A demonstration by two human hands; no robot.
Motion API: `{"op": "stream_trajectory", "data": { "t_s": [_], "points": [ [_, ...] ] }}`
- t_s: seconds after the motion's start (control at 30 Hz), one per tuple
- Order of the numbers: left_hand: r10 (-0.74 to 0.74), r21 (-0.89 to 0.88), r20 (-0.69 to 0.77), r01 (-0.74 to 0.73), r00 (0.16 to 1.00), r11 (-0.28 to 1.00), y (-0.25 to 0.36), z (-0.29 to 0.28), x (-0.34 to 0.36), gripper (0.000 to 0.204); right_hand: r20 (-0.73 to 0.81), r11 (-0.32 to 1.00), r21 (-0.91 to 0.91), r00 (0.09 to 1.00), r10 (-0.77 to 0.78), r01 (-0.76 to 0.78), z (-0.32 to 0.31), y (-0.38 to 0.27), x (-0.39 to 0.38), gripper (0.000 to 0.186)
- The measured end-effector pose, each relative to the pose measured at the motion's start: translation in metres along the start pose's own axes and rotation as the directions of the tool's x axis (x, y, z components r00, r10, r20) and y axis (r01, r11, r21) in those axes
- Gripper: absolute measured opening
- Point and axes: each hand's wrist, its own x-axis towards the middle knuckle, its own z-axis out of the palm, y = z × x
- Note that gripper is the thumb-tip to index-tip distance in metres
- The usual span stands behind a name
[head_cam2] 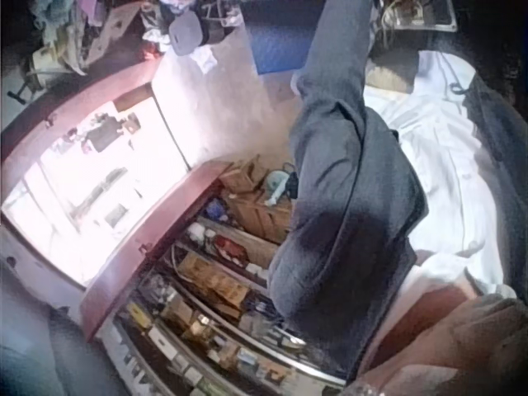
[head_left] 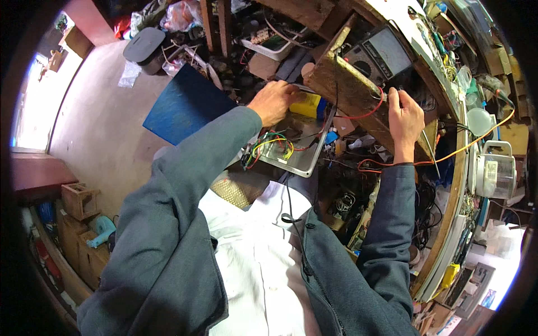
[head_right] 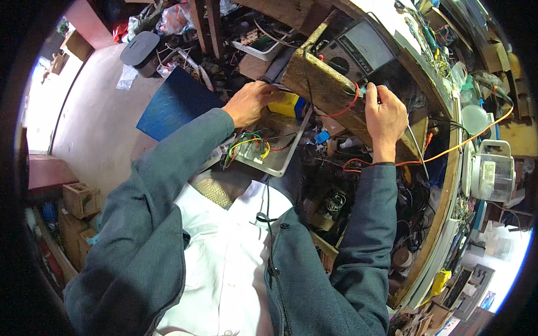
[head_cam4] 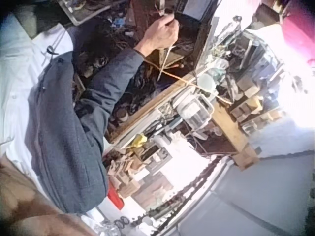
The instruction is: The person is repairing an electronic device, likely a calculator, by connecting wires to its internal circuit board. They use a multimeter to test connections and apply electrical tape to insulate the wires.
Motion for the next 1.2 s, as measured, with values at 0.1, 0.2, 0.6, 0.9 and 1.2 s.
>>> {"op": "stream_trajectory", "data": {
  "t_s": [0.1,0.2,0.6,0.9,1.2],
  "points": [
    [-0.044,-0.096,0.059,0.05,0.997,0.994,0.001,0.0,0.002,0.052,0.021,1.0,0.014,1.0,0.017,-0.018,-0.001,0.002,0.0,0.04],
    [-0.274,-0.387,0.097,0.29,0.957,0.875,0.004,-0.007,-0.001,0.051,0.037,1.0,0.012,0.999,0.023,-0.024,0.002,0.004,0.0,0.041],
    [-0.925,-0.054,0.366,0.991,-0.098,-0.126,-0.082,0.003,-0.251,0.065,0.096,0.997,0.0,0.993,0.076,-0.076,-0.001,0.005,0.0,0.041],
    [-0.822,0.122,0.551,0.988,-0.144,-0.091,-0.077,0.029,-0.257,0.063,0.115,0.997,-0.024,0.991,0.071,-0.069,-0.003,0.004,0.001,0.044],
    [-0.894,-0.072,0.448,0.997,0.009,-0.026,-0.1,0.014,-0.284,0.046,0.116,0.997,-0.037,0.991,0.066,-0.062,-0.003,0.004,0.001,0.044]
  ]
}}
